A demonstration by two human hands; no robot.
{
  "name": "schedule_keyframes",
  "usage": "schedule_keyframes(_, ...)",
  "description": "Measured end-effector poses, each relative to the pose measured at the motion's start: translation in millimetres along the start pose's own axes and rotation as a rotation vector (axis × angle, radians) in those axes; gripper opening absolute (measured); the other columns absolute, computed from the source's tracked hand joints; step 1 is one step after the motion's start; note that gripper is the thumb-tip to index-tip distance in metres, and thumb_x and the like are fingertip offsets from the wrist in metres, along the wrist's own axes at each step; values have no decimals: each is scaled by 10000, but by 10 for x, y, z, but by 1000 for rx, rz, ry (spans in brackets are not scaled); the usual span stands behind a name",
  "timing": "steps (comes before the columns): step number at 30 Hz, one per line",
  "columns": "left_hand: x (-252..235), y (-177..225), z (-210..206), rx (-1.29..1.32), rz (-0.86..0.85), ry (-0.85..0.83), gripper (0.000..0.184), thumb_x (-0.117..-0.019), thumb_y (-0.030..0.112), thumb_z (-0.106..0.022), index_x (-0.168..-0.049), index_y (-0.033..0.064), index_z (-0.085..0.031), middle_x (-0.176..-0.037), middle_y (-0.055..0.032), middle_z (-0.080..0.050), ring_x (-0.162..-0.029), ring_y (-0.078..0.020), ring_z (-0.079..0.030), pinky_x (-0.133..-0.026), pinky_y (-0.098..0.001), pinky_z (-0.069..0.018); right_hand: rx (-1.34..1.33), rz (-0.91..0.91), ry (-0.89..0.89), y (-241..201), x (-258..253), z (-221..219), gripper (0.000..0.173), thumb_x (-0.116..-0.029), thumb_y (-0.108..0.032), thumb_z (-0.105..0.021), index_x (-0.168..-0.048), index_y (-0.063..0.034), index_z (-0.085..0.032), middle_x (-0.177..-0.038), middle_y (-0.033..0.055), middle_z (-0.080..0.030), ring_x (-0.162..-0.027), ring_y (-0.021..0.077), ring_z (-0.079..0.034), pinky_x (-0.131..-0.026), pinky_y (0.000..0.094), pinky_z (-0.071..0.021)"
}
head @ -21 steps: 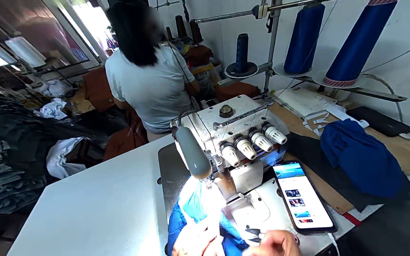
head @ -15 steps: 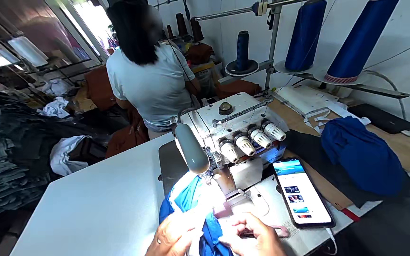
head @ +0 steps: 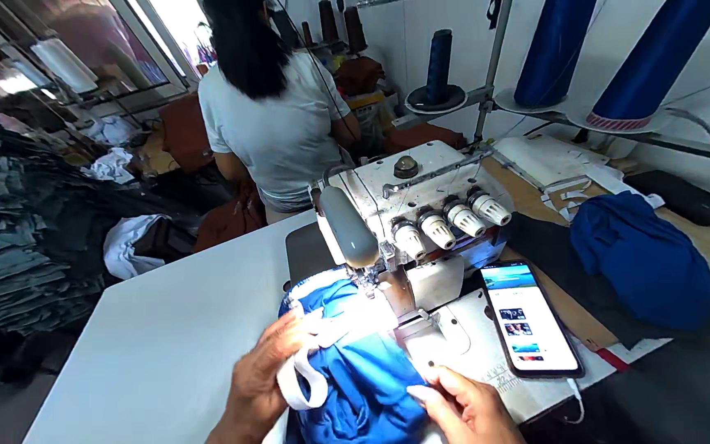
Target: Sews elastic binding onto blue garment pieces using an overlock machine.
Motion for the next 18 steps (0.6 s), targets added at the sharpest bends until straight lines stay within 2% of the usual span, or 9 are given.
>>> schedule_keyframes(2, -54, -29, 27, -9, -2, -35, 174, -1048, 297, -553, -1116, 199, -680, -1186, 30, -730, -1258, -132, -629, -1122, -372, -483, 379, 250, 50, 96, 37, -9, 230, -962, -274, -634, -996, -116, -797, -1048, 54, -737, -991, 210, -677, -841, 372, -561)
schedule_keyframes(4, -62, -10, 19, -18, 0, -50, 170, -1037, 280, -566, -1109, 185, -687, -1194, 10, -732, -1267, -158, -627, -1134, -396, -470, 630, 357, -8, 163, 170, -94, 298, -995, -354, -548, -1074, -182, -778, -1235, 52, -724, -1131, 311, -661, -840, 501, -533)
schedule_keyframes(6, -44, -5, 5, -1, 11, -35, 169, -1034, 277, -571, -1097, 178, -692, -1179, 15, -736, -1261, -155, -631, -1149, -399, -458, 769, 345, -84, 135, 385, -151, 341, -1021, -377, -520, -1177, -186, -755, -1347, 32, -690, -1229, 303, -627, -903, 514, -480)
schedule_keyframes(9, -33, -27, -15, 23, 3, -9, 157, -1041, 238, -561, -1085, 161, -690, -1166, 11, -743, -1263, -160, -633, -1157, -390, -447, 842, 282, -105, 74, 642, -183, 375, -1055, -361, -489, -1296, -193, -721, -1390, 9, -666, -1291, 264, -574, -1015, 461, -405)
schedule_keyframes(11, -34, -51, -2, 28, -5, -6, 154, -1043, 212, -555, -1077, 143, -689, -1145, -11, -749, -1245, -176, -647, -1154, -405, -452, 788, 282, -62, 81, 681, -170, 301, -1043, -274, -540, -1249, -198, -746, -1329, -1, -699, -1225, 240, -597, -1002, 422, -406)
schedule_keyframes(13, -53, -78, 27, 16, -12, -28, 178, -1048, 244, -543, -1085, 154, -693, -1143, 5, -746, -1235, -160, -651, -1154, -410, -455, 648, 325, -10, 100, 639, -105, 204, -997, -142, -608, -1107, -150, -780, -1131, 40, -750, -1081, 235, -654, -938, 400, -467)
schedule_keyframes(15, -87, -104, 38, 15, -35, -57, 185, -1056, 278, -532, -1097, 180, -684, -1165, 37, -740, -1243, -131, -642, -1151, -394, -458, 524, 344, 0, 108, 585, 43, 142, -980, -103, -646, -1011, -71, -780, -963, 110, -730, -954, 270, -690, -852, 382, -555)
schedule_keyframes(18, -108, -137, 23, 56, -17, -92, 155, -1048, 237, -548, -1113, 211, -686, -1190, 66, -734, -1251, -105, -632, -1154, -371, -453, 468, 272, 44, 136, 581, 388, 137, -988, -77, -634, -1007, -8, -751, -927, 157, -700, -937, 286, -682, -867, 359, -568)
Point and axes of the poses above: each hand's wrist, its own x-axis away from the middle knuckle, its own z-axis out of the back of the hand, y = z × x, the point moved 5 cm from there along -x, towards the middle knuckle
